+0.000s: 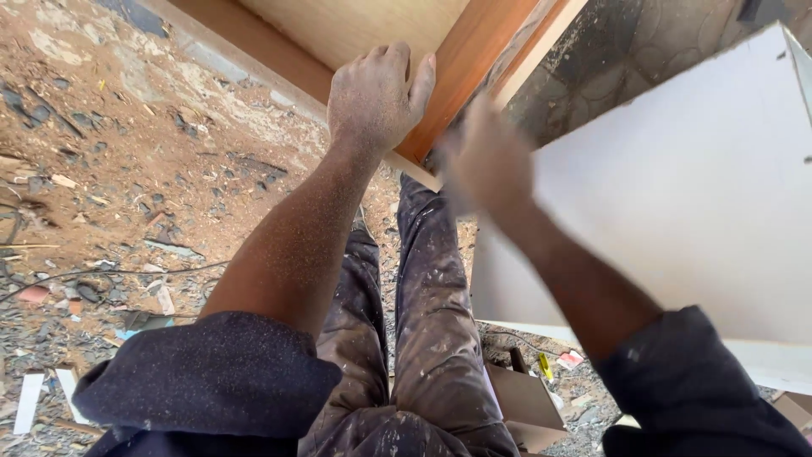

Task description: Sanding the surfaces and edges of a wooden cabinet using sandpaper to smooth the finish.

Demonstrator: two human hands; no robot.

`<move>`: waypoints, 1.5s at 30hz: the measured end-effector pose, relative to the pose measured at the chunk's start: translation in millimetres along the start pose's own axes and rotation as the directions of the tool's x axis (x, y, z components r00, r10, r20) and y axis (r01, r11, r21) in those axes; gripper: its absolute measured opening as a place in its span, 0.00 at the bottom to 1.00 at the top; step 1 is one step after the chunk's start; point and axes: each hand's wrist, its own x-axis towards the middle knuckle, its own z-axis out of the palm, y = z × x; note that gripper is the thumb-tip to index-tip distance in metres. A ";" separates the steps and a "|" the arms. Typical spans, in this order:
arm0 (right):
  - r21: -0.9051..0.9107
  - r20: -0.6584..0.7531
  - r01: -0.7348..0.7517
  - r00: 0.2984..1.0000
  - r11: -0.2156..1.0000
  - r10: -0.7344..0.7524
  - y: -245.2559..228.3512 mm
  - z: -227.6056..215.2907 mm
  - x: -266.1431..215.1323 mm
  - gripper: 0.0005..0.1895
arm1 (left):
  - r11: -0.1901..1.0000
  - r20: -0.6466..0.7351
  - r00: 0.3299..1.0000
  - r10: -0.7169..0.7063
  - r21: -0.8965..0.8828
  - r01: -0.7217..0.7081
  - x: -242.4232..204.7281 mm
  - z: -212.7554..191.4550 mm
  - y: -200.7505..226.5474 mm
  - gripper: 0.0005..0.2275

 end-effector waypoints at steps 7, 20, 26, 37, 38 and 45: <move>-0.009 -0.060 -0.128 0.990 0.992 0.127 30.7 -24.0 38.9 0.18 | 0.999 0.013 1.000 -0.005 -0.037 0.006 -1.5 1.9 -0.2 0.19; -0.129 -0.089 -0.197 0.978 0.972 0.187 30.1 23.6 16.9 0.41 | 0.997 0.079 0.996 -0.031 -0.064 0.036 0.7 -3.5 2.6 0.20; 0.148 0.284 -0.280 0.931 0.949 0.230 -16.0 -68.5 5.1 0.14 | 0.997 0.166 0.985 -0.054 -0.044 0.062 -0.1 -6.2 3.7 0.20; 0.288 0.078 -0.199 0.980 0.937 0.184 28.8 2.2 13.7 0.21 | 0.996 0.255 0.965 -0.066 -0.047 0.081 4.7 -13.7 6.1 0.20; 0.256 -0.034 -0.213 0.973 0.943 0.229 40.8 -0.8 33.4 0.25 | 0.994 0.276 0.958 -0.080 -0.048 0.097 5.2 -14.8 6.2 0.21; 0.265 0.102 -0.015 0.995 0.964 -0.013 3.3 11.4 -37.1 0.21 | 0.995 0.275 0.960 -0.052 -0.064 0.072 5.8 -19.7 10.3 0.21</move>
